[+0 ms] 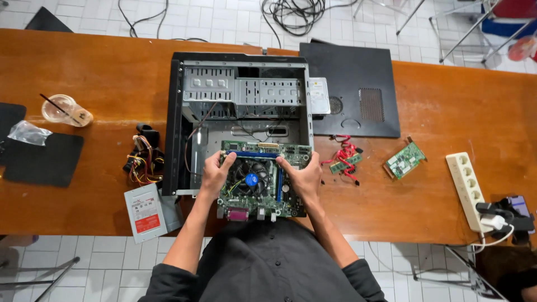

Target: Assembling a computer by installing the motherboard and RAM into the chassis.

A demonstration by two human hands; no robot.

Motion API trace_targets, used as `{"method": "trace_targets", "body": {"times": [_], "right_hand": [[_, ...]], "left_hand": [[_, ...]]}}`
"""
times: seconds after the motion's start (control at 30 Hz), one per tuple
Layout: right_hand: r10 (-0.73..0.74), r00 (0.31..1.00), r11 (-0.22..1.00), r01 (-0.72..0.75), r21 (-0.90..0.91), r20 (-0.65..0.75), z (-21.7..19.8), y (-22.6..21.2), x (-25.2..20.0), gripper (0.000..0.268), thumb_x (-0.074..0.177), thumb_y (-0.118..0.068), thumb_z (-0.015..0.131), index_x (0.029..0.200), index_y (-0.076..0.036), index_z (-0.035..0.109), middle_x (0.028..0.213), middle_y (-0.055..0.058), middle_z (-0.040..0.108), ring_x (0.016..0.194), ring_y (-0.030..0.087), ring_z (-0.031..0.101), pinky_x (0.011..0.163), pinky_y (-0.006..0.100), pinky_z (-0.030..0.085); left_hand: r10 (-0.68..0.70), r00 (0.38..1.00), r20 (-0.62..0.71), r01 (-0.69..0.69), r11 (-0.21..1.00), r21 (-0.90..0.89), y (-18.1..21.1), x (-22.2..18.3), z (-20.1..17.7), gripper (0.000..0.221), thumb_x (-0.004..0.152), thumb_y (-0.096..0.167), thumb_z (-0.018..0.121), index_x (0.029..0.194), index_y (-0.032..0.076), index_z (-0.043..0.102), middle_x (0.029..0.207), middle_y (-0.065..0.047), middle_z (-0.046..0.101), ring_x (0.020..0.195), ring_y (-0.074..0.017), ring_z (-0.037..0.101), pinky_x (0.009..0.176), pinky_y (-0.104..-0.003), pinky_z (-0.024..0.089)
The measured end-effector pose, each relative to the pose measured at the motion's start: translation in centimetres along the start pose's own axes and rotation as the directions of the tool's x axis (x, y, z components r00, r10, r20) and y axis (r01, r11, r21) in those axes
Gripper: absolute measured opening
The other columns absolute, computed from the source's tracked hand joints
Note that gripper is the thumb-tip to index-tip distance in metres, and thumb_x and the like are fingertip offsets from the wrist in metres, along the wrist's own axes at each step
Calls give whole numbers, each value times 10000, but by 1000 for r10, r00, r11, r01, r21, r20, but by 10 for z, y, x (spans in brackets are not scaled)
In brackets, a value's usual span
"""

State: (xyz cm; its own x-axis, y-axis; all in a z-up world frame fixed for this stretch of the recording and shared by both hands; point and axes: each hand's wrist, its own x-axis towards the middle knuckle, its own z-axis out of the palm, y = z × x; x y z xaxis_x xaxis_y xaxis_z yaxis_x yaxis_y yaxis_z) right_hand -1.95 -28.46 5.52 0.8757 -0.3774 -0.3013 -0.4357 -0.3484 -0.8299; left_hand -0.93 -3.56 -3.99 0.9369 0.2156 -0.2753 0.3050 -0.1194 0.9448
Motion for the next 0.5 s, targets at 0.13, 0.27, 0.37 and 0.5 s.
{"method": "trace_targets", "body": {"times": [0.13, 0.27, 0.37, 0.5], "right_hand": [[-129, 990, 991, 130, 15, -62, -1, 8, -2, 810, 604, -549, 953, 1134, -27, 635, 1030, 274, 689, 1061, 441, 670, 896, 504, 533], [-284, 950, 955, 293, 51, -130, -15, 33, 14, 509, 868, -516, 771, 1043, -41, 723, 930, 222, 679, 911, 345, 674, 804, 469, 527], [-299, 882, 932, 352, 85, -365, -34, 64, 44, 221, 993, -279, 682, 1025, -82, 779, 797, 149, 682, 745, 221, 667, 666, 344, 541], [16, 896, 999, 6, 48, -443, -50, 175, 113, 80, 837, -296, 802, 906, -257, 793, 610, 7, 687, 581, 128, 655, 466, 327, 572]], "left_hand": [[27, 1000, -5, -27, 999, 34, -12, 3, -1, 384, 926, 455, 750, 734, 140, 645, 585, -12, 519, 625, -117, 458, 588, -308, 421], [40, 999, -5, -40, 999, 37, -20, 4, -3, 367, 955, 442, 724, 747, 148, 657, 594, 15, 529, 621, -98, 466, 584, -281, 422], [33, 999, -5, -33, 999, 42, -24, 7, -3, 345, 958, 436, 722, 779, 144, 683, 608, 3, 560, 633, -103, 489, 603, -292, 444], [-2, 1000, -14, 2, 999, 32, -29, 6, -2, 311, 951, 411, 722, 841, 121, 727, 643, -41, 628, 677, -115, 514, 645, -320, 482]]}}
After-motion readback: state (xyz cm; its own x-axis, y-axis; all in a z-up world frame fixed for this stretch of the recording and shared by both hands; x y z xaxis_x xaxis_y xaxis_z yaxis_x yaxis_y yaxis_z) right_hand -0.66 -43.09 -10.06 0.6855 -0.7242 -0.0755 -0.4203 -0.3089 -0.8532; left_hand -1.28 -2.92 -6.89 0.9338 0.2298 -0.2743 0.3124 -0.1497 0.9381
